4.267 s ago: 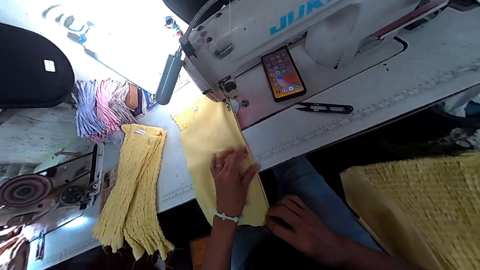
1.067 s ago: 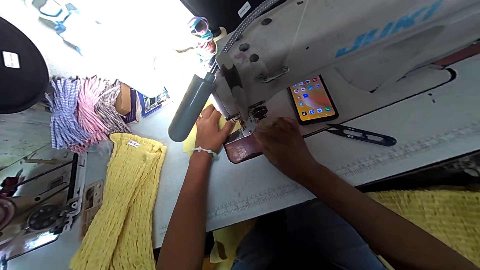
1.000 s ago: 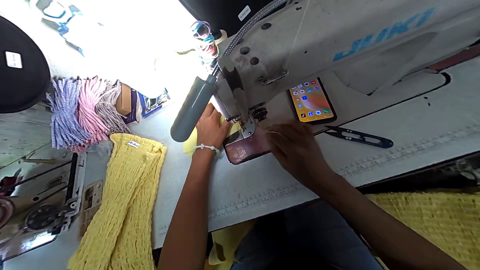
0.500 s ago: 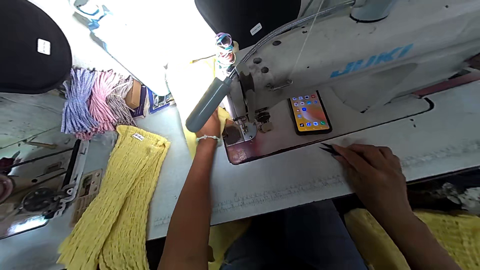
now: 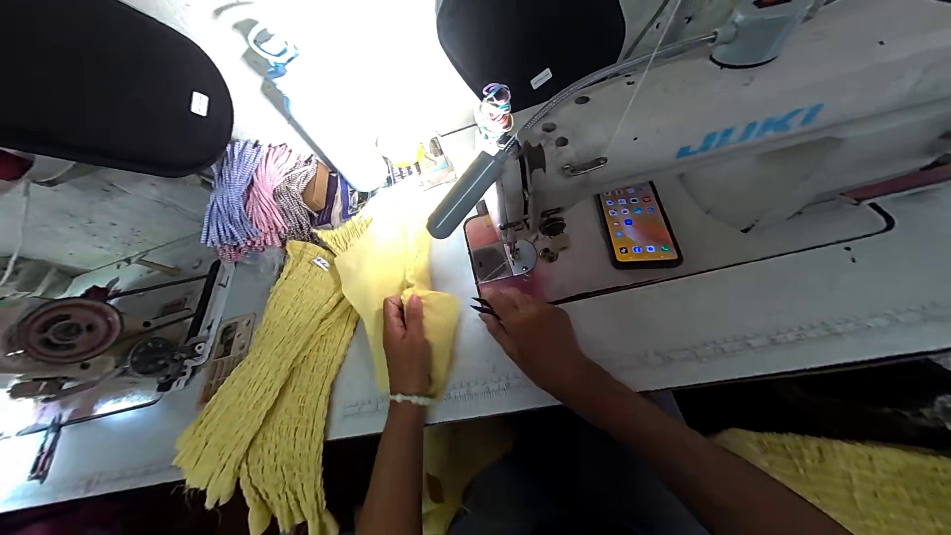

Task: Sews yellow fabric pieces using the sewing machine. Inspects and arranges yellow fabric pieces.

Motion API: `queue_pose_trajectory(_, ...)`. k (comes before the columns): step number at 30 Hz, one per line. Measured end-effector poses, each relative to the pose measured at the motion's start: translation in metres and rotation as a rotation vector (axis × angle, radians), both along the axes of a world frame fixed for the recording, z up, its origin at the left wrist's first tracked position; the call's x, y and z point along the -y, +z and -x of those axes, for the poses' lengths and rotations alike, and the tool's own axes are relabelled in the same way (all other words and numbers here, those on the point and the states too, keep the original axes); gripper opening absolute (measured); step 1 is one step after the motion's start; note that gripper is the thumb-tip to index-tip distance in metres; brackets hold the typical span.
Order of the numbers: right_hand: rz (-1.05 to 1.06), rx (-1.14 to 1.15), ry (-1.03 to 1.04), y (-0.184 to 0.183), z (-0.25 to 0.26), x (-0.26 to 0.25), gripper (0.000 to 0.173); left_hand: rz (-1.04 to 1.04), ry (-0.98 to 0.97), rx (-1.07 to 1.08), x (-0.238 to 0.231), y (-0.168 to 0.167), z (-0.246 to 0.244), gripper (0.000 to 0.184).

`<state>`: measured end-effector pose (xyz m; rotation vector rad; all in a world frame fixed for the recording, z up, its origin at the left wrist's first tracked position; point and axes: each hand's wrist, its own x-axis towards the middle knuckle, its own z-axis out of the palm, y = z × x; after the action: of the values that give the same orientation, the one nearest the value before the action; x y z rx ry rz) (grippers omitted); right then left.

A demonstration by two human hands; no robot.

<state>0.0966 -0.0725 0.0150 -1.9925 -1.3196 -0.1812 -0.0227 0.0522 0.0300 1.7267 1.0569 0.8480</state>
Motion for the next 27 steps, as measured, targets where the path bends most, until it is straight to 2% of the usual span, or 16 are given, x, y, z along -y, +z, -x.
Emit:
queue_pose_trajectory(3, 0.025, 0.067, -0.004, -0.002, 0.010, -0.014, 0.018, 0.029, -0.012, 0.013, 0.015, 0.000, 0.007, 0.025)
queue_pose_trajectory(7, 0.142, 0.059, -0.032, -0.004, 0.010, 0.002, 0.020, 0.035, -0.018, 0.031, 0.021, -0.003, 0.011, 0.025)
queue_pose_trajectory(11, 0.104, 0.088, -0.056, -0.002, 0.006, 0.011, 0.025, 0.029, -0.024, 0.054, 0.024, -0.006, 0.011, 0.024)
queue_pose_trajectory(14, 0.108, 0.088, -0.023, -0.004, 0.011, -0.002, 0.019, 0.023, -0.023, 0.059, 0.026, -0.008, 0.011, 0.024)
queue_pose_trajectory(17, 0.210, 0.064, 0.023, -0.004, 0.013, -0.006, 0.017, -0.063, -0.048, -0.067, 0.031, -0.008, 0.014, 0.026)
queue_pose_trajectory(20, 0.202, 0.044, -0.027, -0.007, 0.003, 0.013, 0.025, -0.189, -0.252, -0.334, 0.058, 0.004, 0.027, 0.032)
queue_pose_trajectory(23, 0.224, 0.019, -0.122, -0.009, -0.023, 0.057, 0.028, -0.247, -0.519, -0.317, 0.091, 0.014, 0.044, 0.030)
queue_pose_trajectory(24, 0.209, 0.055, -0.156, -0.013, -0.033, 0.072, 0.031, -0.294, -0.501, -0.285, 0.094, 0.017, 0.050, 0.029)
queue_pose_trajectory(26, 0.182, 0.125, -0.193, -0.020, -0.051, 0.102, 0.035, -0.464, -0.270, -0.309, 0.077, 0.018, 0.060, 0.031)
queue_pose_trajectory(27, 0.157, 0.151, -0.197, -0.022, -0.058, 0.113, 0.036, -0.491, -0.134, -0.365, 0.060, 0.018, 0.062, 0.039)
